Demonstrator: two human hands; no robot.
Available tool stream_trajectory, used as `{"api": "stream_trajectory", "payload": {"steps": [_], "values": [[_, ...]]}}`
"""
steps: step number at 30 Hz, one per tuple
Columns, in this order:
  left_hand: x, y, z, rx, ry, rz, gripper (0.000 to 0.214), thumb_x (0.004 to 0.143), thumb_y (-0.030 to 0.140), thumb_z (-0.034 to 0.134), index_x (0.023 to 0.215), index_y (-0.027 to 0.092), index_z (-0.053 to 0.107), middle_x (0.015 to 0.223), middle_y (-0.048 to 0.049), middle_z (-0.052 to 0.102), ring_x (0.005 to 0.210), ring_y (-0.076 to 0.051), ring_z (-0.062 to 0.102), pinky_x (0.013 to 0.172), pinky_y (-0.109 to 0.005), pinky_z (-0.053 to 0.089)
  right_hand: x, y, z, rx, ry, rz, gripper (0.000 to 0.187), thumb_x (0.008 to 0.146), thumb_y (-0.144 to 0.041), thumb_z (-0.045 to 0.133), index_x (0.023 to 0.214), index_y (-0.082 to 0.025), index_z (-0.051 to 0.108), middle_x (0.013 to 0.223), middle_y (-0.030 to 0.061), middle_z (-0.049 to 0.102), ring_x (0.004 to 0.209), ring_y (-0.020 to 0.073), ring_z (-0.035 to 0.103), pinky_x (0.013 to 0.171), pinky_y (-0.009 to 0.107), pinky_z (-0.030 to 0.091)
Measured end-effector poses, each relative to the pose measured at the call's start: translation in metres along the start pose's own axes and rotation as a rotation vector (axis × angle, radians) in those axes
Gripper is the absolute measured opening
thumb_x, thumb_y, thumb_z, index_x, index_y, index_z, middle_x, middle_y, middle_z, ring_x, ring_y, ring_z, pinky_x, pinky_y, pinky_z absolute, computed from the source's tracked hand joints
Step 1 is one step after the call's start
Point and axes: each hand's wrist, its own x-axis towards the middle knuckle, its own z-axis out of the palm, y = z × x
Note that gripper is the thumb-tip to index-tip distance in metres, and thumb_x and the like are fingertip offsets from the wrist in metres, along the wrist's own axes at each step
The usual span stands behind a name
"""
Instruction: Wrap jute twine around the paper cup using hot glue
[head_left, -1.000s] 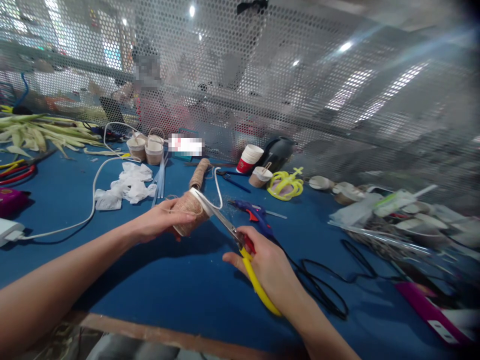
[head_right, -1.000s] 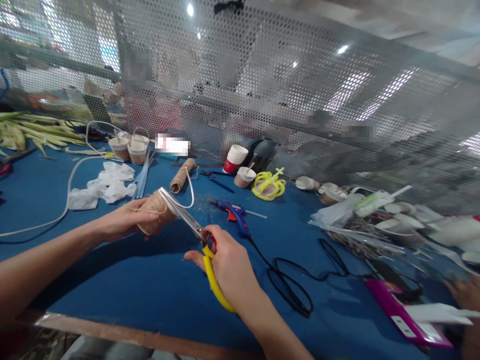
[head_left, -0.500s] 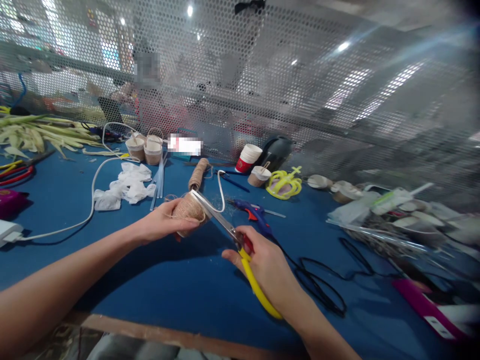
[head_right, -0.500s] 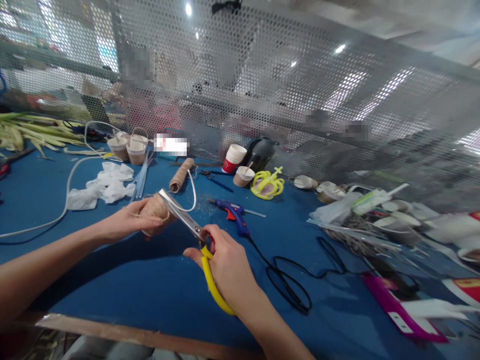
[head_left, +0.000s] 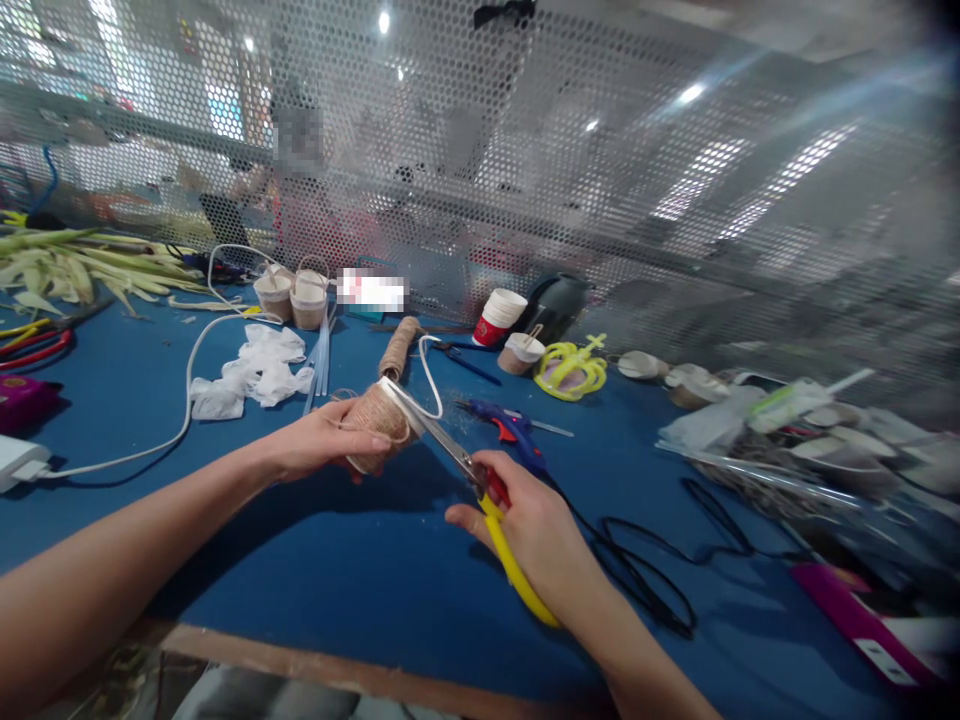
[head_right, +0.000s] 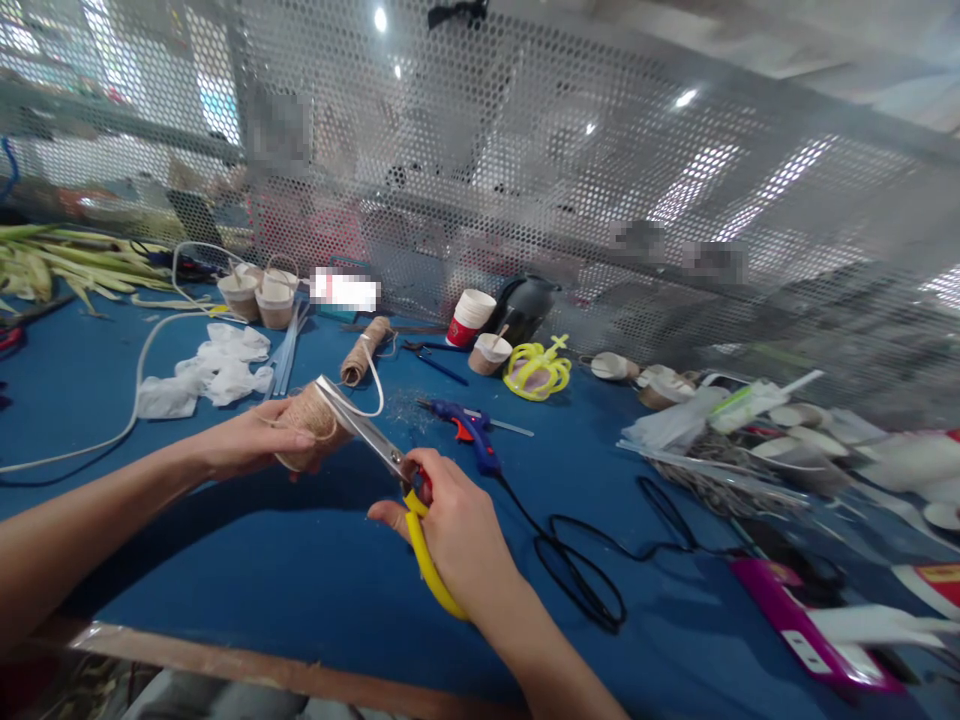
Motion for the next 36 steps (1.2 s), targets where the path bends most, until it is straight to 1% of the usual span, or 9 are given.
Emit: {"api": "stream_trajectory", "payload": {"steps": [2, 5, 10, 16, 22, 27, 31, 33, 36], "values": [[-0.001, 0.000, 0.002, 0.041, 0.000, 0.020, 0.045, 0.061, 0.035, 0.072, 0.094, 0.012, 0.054, 0.073, -0.0017, 0.058, 0.059, -0.012, 0.056, 0.050, -0.023, 0.043, 0.000, 0.001, 0.001, 0.016, -0.012, 0.000, 0.038, 0.067, -0.044, 0.069, 0.090, -0.020, 0.052, 0.071, 0.0000, 0.058, 0.057, 0.0145, 0.053, 0.054, 0.024, 0.043], [-0.002, 0.000, 0.005, 0.064, 0.001, 0.011, 0.043, 0.061, 0.034, 0.072, 0.093, 0.012, 0.053, 0.071, -0.0011, 0.058, 0.058, -0.011, 0.055, 0.049, -0.022, 0.043, 0.000, 0.001, 0.001, 0.031, -0.021, 0.004, 0.039, 0.065, -0.042, 0.071, 0.091, -0.019, 0.052, 0.072, 0.0005, 0.058, 0.057, 0.0140, 0.052, 0.054, 0.024, 0.043], [-0.002, 0.001, 0.006, 0.080, 0.001, 0.026, 0.042, 0.062, 0.032, 0.071, 0.093, 0.012, 0.052, 0.071, -0.0001, 0.058, 0.059, -0.010, 0.054, 0.050, -0.023, 0.044, 0.001, -0.003, -0.002, 0.042, 0.007, -0.008, 0.031, 0.071, -0.042, 0.067, 0.087, -0.018, 0.054, 0.064, -0.0011, 0.054, 0.053, 0.0127, 0.049, 0.053, 0.023, 0.042], [0.000, 0.000, 0.003, 0.084, -0.016, 0.047, 0.044, 0.062, 0.032, 0.071, 0.096, 0.012, 0.052, 0.073, 0.0000, 0.058, 0.060, -0.010, 0.053, 0.052, -0.022, 0.043, 0.000, -0.004, -0.002, 0.017, 0.026, -0.030, 0.031, 0.072, -0.044, 0.065, 0.085, -0.017, 0.055, 0.058, -0.0028, 0.051, 0.049, 0.0120, 0.047, 0.050, 0.022, 0.041], [-0.001, 0.001, 0.003, 0.095, -0.001, 0.055, 0.046, 0.062, 0.030, 0.072, 0.099, 0.012, 0.052, 0.075, -0.0009, 0.059, 0.062, -0.011, 0.053, 0.053, -0.023, 0.044, -0.002, -0.004, -0.004, 0.010, 0.017, -0.041, 0.030, 0.074, -0.045, 0.063, 0.085, -0.018, 0.055, 0.061, -0.0015, 0.056, 0.051, 0.0127, 0.050, 0.052, 0.023, 0.042], [0.000, 0.003, 0.002, 0.096, 0.023, 0.092, 0.050, 0.059, 0.028, 0.074, 0.102, 0.012, 0.053, 0.077, -0.0019, 0.059, 0.061, -0.010, 0.052, 0.053, -0.022, 0.043, -0.001, -0.005, -0.005, -0.007, 0.014, -0.046, 0.029, 0.074, -0.045, 0.063, 0.083, -0.018, 0.056, 0.059, -0.0017, 0.056, 0.050, 0.0126, 0.051, 0.051, 0.022, 0.041], [0.002, 0.002, -0.002, 0.060, 0.004, 0.100, 0.057, 0.057, 0.034, 0.075, 0.105, 0.012, 0.054, 0.079, -0.0033, 0.060, 0.064, -0.011, 0.053, 0.056, -0.023, 0.043, -0.001, -0.004, -0.006, -0.016, 0.011, -0.045, 0.031, 0.075, -0.048, 0.061, 0.083, -0.019, 0.055, 0.059, -0.0014, 0.057, 0.050, 0.0129, 0.052, 0.051, 0.022, 0.041], [0.002, 0.000, -0.004, 0.052, 0.002, 0.094, 0.056, 0.059, 0.037, 0.074, 0.105, 0.012, 0.055, 0.083, -0.0051, 0.061, 0.068, -0.013, 0.056, 0.059, -0.024, 0.044, -0.002, -0.004, -0.005, -0.018, -0.002, -0.041, 0.032, 0.074, -0.049, 0.060, 0.084, -0.019, 0.055, 0.059, -0.0014, 0.058, 0.050, 0.0129, 0.052, 0.051, 0.022, 0.041], [0.003, -0.002, -0.006, 0.073, 0.012, 0.083, 0.050, 0.061, 0.036, 0.073, 0.102, 0.012, 0.057, 0.087, -0.0066, 0.063, 0.073, -0.014, 0.058, 0.063, -0.025, 0.044, -0.002, -0.004, -0.006, -0.021, -0.011, -0.042, 0.032, 0.074, -0.049, 0.061, 0.083, -0.019, 0.055, 0.058, -0.0018, 0.057, 0.049, 0.0126, 0.051, 0.051, 0.022, 0.041]]}}
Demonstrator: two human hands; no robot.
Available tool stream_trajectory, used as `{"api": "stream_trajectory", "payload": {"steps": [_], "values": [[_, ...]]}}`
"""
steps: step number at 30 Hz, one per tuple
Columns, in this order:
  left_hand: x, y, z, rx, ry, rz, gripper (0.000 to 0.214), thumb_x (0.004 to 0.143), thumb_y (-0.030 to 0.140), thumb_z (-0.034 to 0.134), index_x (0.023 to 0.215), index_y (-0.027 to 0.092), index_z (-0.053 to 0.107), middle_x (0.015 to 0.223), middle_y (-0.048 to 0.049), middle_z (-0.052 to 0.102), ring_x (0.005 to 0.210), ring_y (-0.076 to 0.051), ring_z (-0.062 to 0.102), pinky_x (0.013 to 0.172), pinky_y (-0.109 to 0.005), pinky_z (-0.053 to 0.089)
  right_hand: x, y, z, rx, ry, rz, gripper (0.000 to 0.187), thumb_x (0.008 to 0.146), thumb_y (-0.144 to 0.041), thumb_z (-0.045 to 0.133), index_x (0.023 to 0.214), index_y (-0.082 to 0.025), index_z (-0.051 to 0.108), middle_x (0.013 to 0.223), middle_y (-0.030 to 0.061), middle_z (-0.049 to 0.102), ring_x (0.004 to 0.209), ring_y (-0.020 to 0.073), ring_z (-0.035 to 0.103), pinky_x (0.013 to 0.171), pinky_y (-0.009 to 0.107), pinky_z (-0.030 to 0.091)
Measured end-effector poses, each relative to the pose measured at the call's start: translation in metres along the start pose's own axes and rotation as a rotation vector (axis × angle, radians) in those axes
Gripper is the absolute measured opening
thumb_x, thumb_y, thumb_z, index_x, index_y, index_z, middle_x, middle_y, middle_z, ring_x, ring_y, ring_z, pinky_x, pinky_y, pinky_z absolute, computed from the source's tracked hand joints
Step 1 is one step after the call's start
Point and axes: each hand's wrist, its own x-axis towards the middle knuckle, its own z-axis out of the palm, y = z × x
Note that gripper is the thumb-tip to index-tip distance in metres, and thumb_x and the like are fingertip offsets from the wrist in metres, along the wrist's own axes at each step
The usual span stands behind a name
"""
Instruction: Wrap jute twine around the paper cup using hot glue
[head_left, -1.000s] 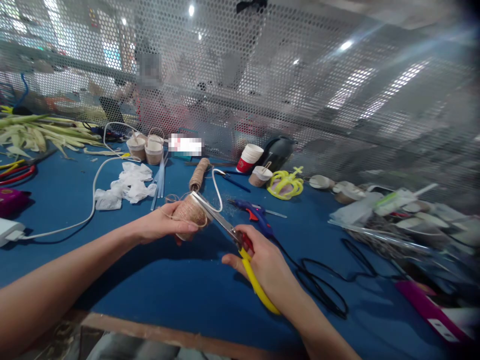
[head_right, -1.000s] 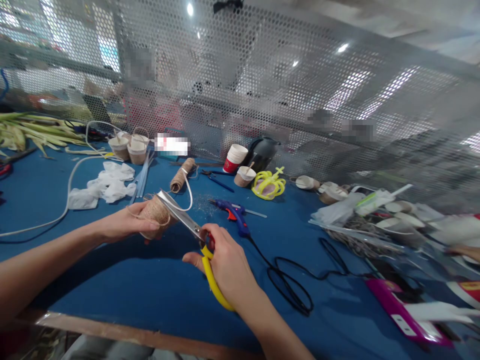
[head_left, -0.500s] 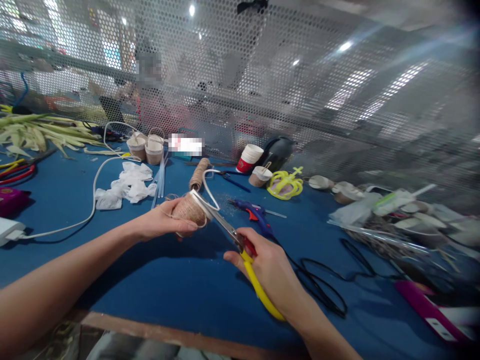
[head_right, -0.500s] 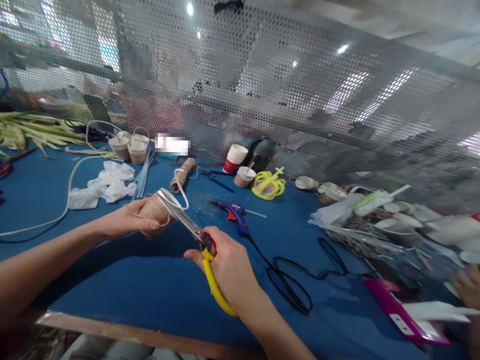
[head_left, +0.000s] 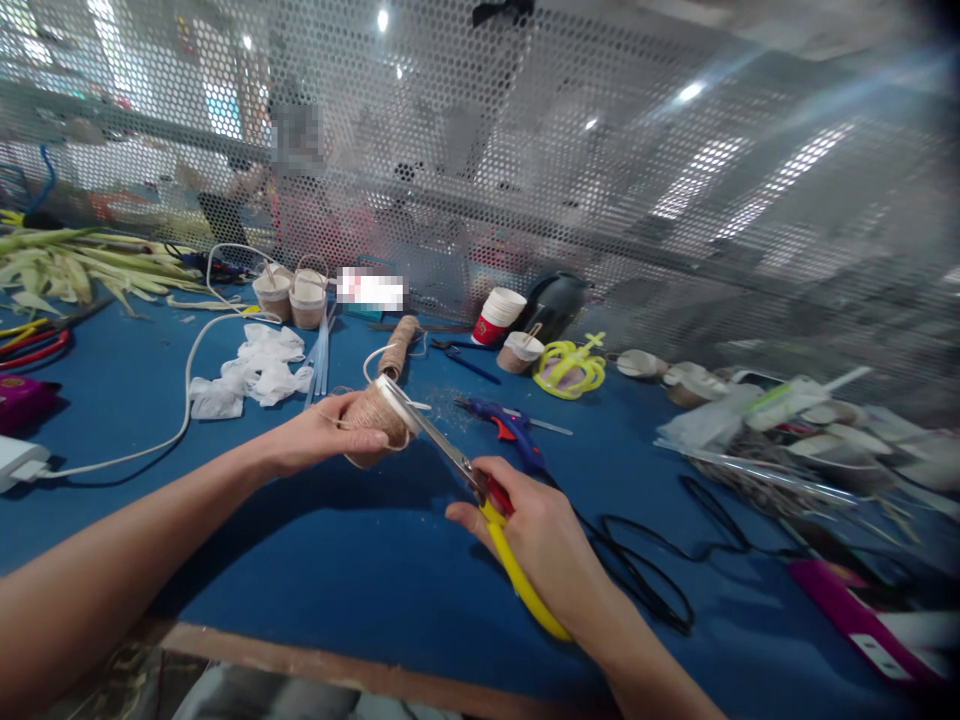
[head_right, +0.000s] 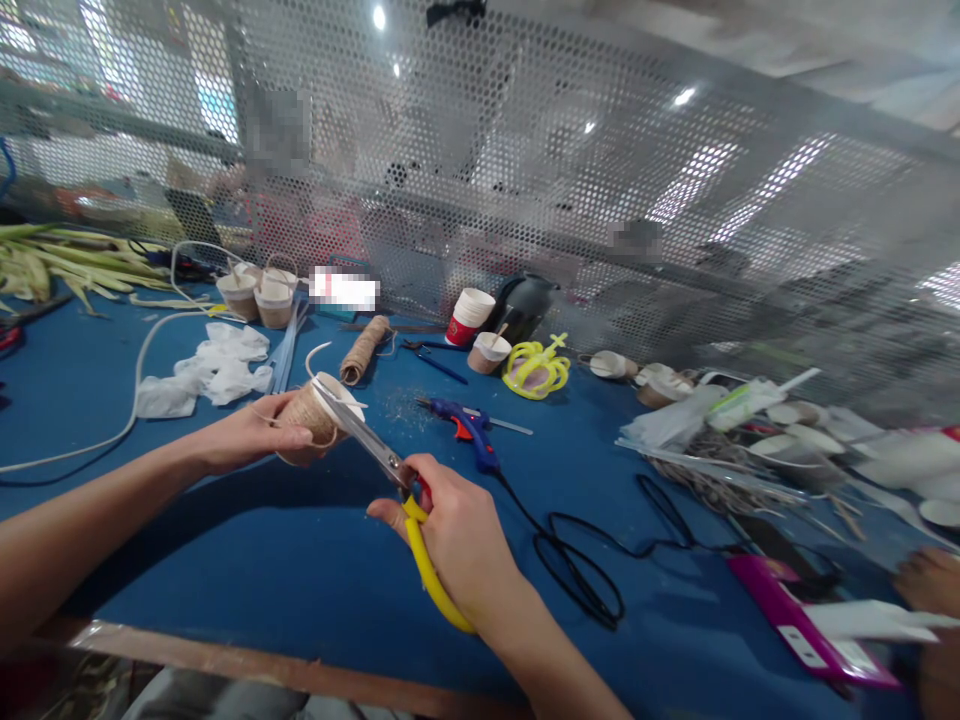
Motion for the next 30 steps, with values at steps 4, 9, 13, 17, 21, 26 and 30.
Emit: {"api": "stream_trajectory", "payload": {"steps": [4, 9, 13, 17, 21, 26, 30], "values": [[0.000, 0.001, 0.000, 0.031, 0.012, 0.015, 0.050, 0.062, 0.033, 0.072, 0.103, 0.012, 0.055, 0.087, -0.0063, 0.063, 0.072, -0.013, 0.058, 0.063, -0.024, 0.043, 0.001, -0.001, -0.001, -0.006, -0.001, -0.004, 0.029, 0.074, -0.046, 0.062, 0.080, -0.019, 0.055, 0.055, -0.0028, 0.056, 0.047, 0.0119, 0.049, 0.050, 0.022, 0.040], [0.000, 0.004, 0.001, 0.108, 0.036, 0.014, 0.058, 0.058, 0.031, 0.073, 0.108, 0.010, 0.052, 0.087, -0.0058, 0.063, 0.073, -0.015, 0.058, 0.066, -0.025, 0.044, 0.001, -0.003, -0.002, -0.015, -0.033, 0.029, 0.027, 0.073, -0.043, 0.064, 0.080, -0.019, 0.056, 0.054, -0.0037, 0.056, 0.046, 0.0117, 0.049, 0.049, 0.021, 0.040], [0.000, 0.003, 0.002, 0.158, 0.014, 0.024, 0.065, 0.057, 0.030, 0.074, 0.114, 0.012, 0.049, 0.088, -0.0053, 0.063, 0.075, -0.016, 0.059, 0.067, -0.027, 0.045, 0.003, -0.003, -0.003, -0.008, -0.060, 0.055, 0.026, 0.075, -0.043, 0.062, 0.083, -0.019, 0.057, 0.057, -0.0025, 0.060, 0.049, 0.0130, 0.053, 0.051, 0.022, 0.042], [-0.001, 0.005, -0.001, 0.086, -0.012, 0.050, 0.069, 0.054, 0.022, 0.077, 0.116, 0.013, 0.048, 0.091, -0.0047, 0.062, 0.078, -0.015, 0.058, 0.070, -0.026, 0.046, 0.008, 0.004, -0.003, -0.023, -0.050, 0.141, 0.028, 0.074, -0.040, 0.061, 0.091, -0.018, 0.057, 0.061, 0.0004, 0.064, 0.052, 0.0160, 0.059, 0.052, 0.024, 0.043], [-0.005, 0.009, -0.008, -0.066, -0.092, 0.040, 0.070, 0.046, 0.018, 0.081, 0.109, 0.013, 0.051, 0.088, -0.0045, 0.062, 0.075, -0.014, 0.058, 0.069, -0.024, 0.046, 0.015, 0.018, -0.002, -0.202, -0.066, 0.285, 0.030, 0.079, -0.038, 0.055, 0.099, -0.016, 0.056, 0.073, 0.0068, 0.068, 0.065, 0.0217, 0.065, 0.057, 0.026, 0.044], [-0.008, 0.008, -0.014, -0.213, -0.190, 0.026, 0.069, 0.044, 0.021, 0.083, 0.106, 0.014, 0.053, 0.096, -0.0091, 0.064, 0.085, -0.019, 0.060, 0.077, -0.030, 0.047, 0.020, 0.027, 0.004, -0.379, -0.294, 0.326, 0.033, 0.083, -0.028, 0.048, 0.111, -0.012, 0.054, 0.081, 0.0121, 0.069, 0.075, 0.0243, 0.066, 0.058, 0.027, 0.041], [-0.009, 0.005, -0.014, -0.243, -0.240, 0.020, 0.068, 0.046, 0.018, 0.082, 0.108, 0.012, 0.054, 0.099, -0.0112, 0.064, 0.087, -0.020, 0.060, 0.080, -0.032, 0.046, 0.017, 0.019, 0.003, -0.419, -0.369, 0.295, 0.033, 0.078, -0.023, 0.053, 0.109, -0.014, 0.058, 0.086, 0.0132, 0.069, 0.078, 0.0256, 0.066, 0.057, 0.027, 0.040]]}}
